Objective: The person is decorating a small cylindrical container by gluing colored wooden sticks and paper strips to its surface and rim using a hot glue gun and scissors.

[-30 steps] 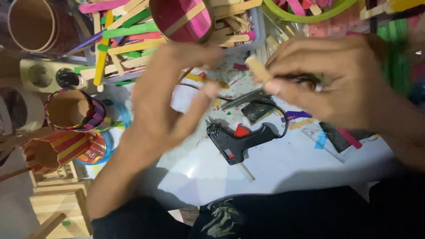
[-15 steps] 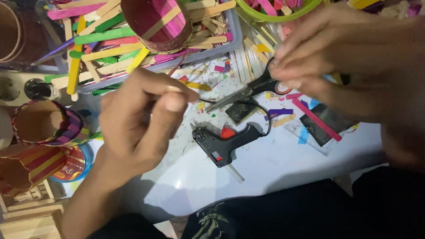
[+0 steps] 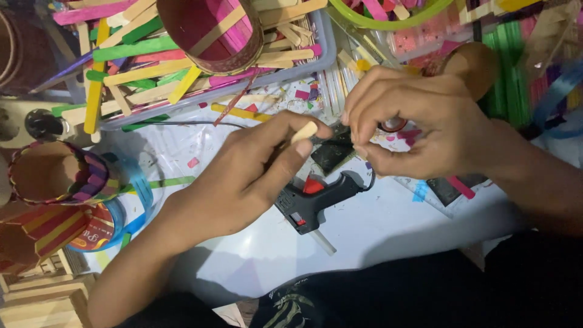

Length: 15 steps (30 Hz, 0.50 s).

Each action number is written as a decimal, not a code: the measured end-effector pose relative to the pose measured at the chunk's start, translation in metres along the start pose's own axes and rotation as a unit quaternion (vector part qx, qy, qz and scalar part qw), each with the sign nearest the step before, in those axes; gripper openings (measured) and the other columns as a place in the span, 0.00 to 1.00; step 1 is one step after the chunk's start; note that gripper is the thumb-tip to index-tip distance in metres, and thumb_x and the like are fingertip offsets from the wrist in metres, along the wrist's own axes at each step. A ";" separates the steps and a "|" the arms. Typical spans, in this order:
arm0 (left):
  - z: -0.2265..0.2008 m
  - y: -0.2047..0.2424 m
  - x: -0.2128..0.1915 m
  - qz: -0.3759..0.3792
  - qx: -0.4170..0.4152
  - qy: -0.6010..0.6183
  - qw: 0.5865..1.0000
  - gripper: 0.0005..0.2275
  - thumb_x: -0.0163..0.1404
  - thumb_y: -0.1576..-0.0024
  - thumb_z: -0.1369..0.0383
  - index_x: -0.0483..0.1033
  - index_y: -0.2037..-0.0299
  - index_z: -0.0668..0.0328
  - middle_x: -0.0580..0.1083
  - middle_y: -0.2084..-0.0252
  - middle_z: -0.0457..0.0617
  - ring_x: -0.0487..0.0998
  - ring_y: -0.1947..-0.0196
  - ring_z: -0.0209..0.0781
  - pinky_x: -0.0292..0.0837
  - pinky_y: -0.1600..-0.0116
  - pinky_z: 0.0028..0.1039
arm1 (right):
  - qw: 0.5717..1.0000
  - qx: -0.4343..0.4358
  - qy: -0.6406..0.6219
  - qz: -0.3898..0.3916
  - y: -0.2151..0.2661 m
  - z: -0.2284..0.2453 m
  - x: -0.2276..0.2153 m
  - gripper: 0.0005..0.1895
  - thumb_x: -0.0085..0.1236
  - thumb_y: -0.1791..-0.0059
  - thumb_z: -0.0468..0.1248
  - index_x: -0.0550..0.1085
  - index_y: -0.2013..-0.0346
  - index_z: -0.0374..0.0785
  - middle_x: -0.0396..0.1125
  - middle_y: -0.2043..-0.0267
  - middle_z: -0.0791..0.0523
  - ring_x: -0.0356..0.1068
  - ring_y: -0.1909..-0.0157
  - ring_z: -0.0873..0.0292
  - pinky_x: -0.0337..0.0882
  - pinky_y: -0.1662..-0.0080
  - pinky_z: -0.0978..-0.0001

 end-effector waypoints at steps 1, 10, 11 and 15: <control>0.004 -0.001 0.005 0.029 -0.022 0.013 0.999 0.17 0.33 0.32 0.61 0.71 0.42 0.56 0.66 0.83 0.43 0.55 0.87 0.32 0.53 0.75 0.26 | 1.000 -0.013 0.014 0.010 -0.001 0.001 0.000 0.09 0.66 0.54 0.26 0.74 0.62 0.31 0.72 0.62 0.52 0.74 0.52 0.50 0.76 0.48 0.63; -0.001 0.012 -0.004 -0.016 0.143 -0.210 0.967 0.16 0.49 0.34 0.78 0.68 0.36 0.70 0.78 0.52 0.56 0.81 0.63 0.52 0.73 0.64 0.37 | 0.999 0.005 0.024 0.035 -0.010 0.005 0.000 0.05 0.59 0.55 0.21 0.75 0.71 0.32 0.69 0.68 0.53 0.71 0.59 0.52 0.73 0.55 0.63; -0.007 0.014 -0.010 -0.019 0.138 -0.213 0.967 0.16 0.49 0.34 0.78 0.68 0.36 0.70 0.78 0.52 0.56 0.81 0.63 0.52 0.73 0.64 0.37 | 0.999 0.000 0.021 0.036 -0.010 0.007 0.000 0.05 0.59 0.55 0.21 0.75 0.71 0.32 0.69 0.68 0.53 0.71 0.59 0.52 0.73 0.55 0.63; -0.033 0.040 -0.053 -0.110 0.153 -0.298 0.936 0.16 0.47 0.31 0.83 0.68 0.33 0.71 0.78 0.55 0.58 0.81 0.54 0.52 0.77 0.50 0.40 | 0.998 0.028 0.025 0.045 -0.006 0.001 0.006 0.04 0.63 0.56 0.26 0.75 0.73 0.34 0.70 0.67 0.54 0.72 0.59 0.53 0.73 0.53 0.63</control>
Point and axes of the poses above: each hand's wrist, its own y-axis away from the middle knuckle, its own x-axis out of the palm, z = x × y, the point moved 8 cm from there along -y, towards the middle knuckle
